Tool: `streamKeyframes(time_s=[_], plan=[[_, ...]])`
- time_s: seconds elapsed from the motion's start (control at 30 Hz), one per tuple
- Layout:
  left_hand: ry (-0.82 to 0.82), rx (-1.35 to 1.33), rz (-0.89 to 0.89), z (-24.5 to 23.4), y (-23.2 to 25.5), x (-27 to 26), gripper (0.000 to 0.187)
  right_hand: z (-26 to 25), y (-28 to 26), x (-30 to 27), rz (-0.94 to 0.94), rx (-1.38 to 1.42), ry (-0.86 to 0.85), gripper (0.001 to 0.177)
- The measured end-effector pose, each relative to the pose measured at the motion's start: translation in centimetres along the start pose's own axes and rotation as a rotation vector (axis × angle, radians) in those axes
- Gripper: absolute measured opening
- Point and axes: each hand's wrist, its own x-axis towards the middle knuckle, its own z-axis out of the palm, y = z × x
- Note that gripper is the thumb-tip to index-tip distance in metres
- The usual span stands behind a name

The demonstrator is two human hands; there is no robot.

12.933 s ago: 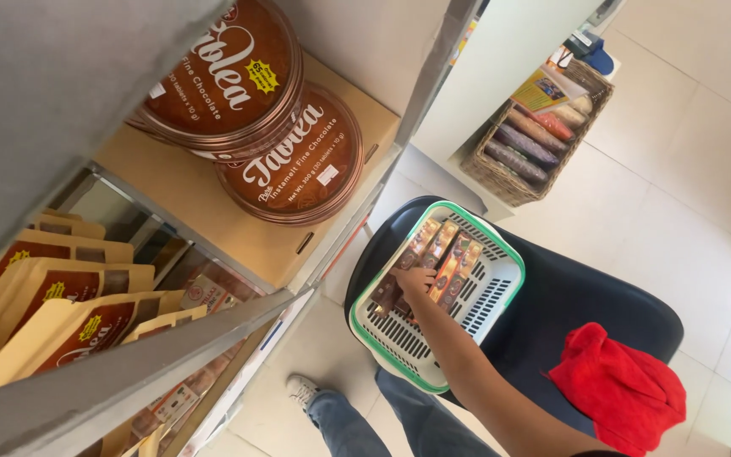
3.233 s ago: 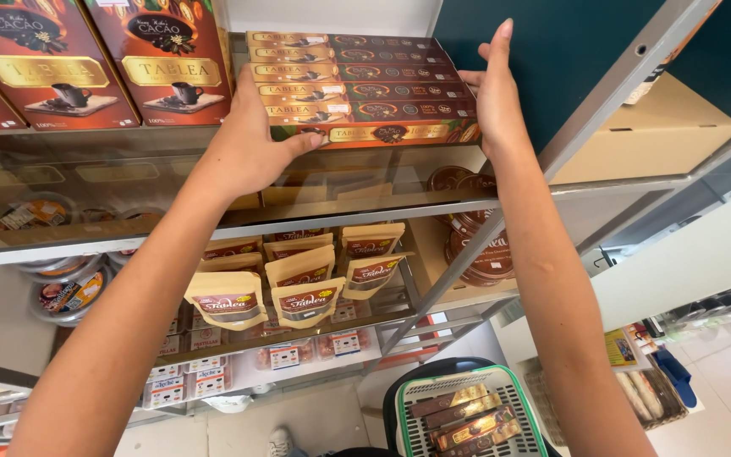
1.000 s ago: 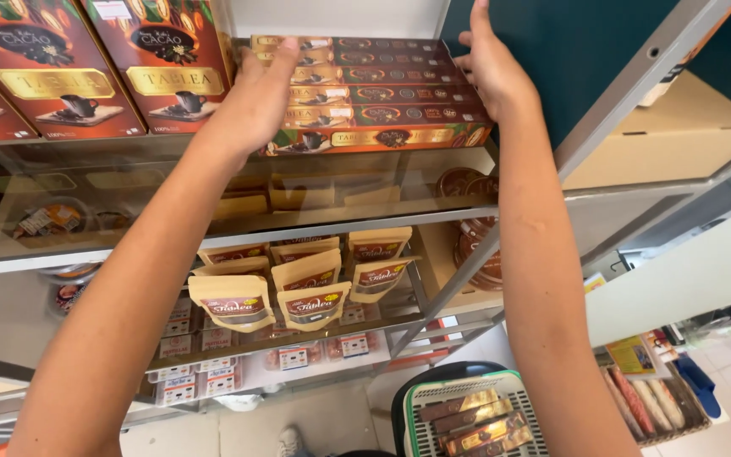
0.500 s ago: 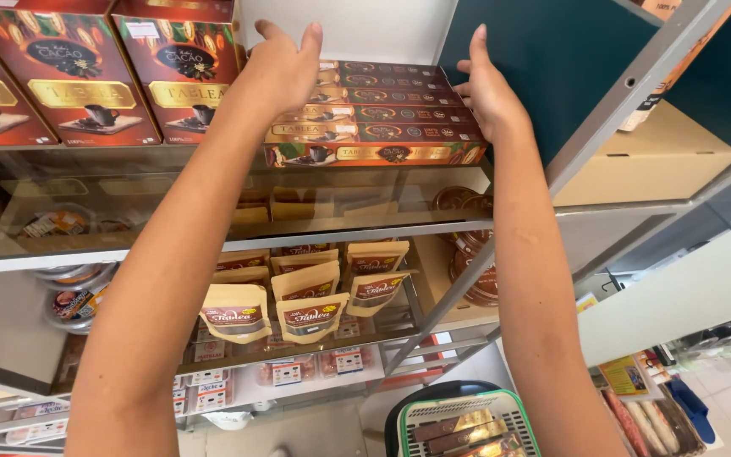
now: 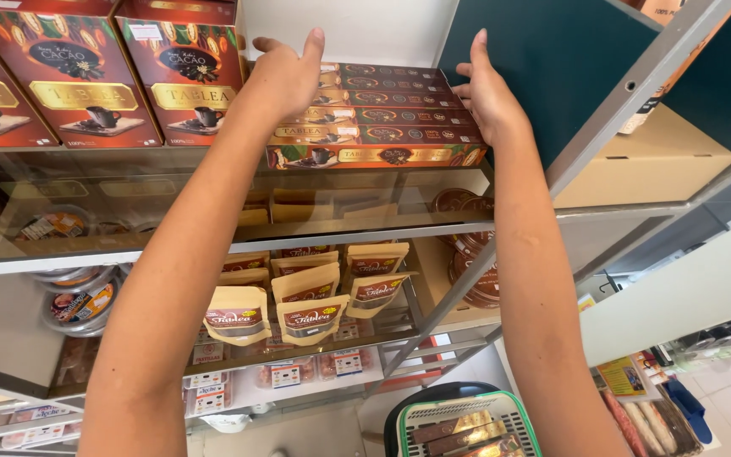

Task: Cleaning chocolate boxes with a rag and restocking them onto a display shelf in a store.

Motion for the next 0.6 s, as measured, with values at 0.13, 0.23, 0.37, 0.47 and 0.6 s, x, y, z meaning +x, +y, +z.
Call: streamKeyframes(time_s=[0.13,0.23,0.37,0.47,0.6], plan=[[0.001,0.002,-0.037,0.1,-0.2,0.3,0.107,0.0,-0.1,0.1,0.006,-0.002,-0.003,0.105],[0.047,-0.006,0.0,0.6,-0.9,0.9,0.109,0.0,0.1,0.3,0.009,-0.011,-0.002,0.105],[0.052,0.003,0.007,0.7,-0.9,1.0,0.107,0.1,0.2,0.3,0.011,-0.031,0.004,0.105],[0.066,-0.017,-0.003,1.0,-1.0,1.4,0.107,0.0,0.1,0.4,0.01,-0.03,-0.006,0.105],[0.053,-0.046,-0.024,2.4,-2.1,3.0,0.109,0.1,-0.1,0.1,0.001,-0.02,-0.018,0.105]])
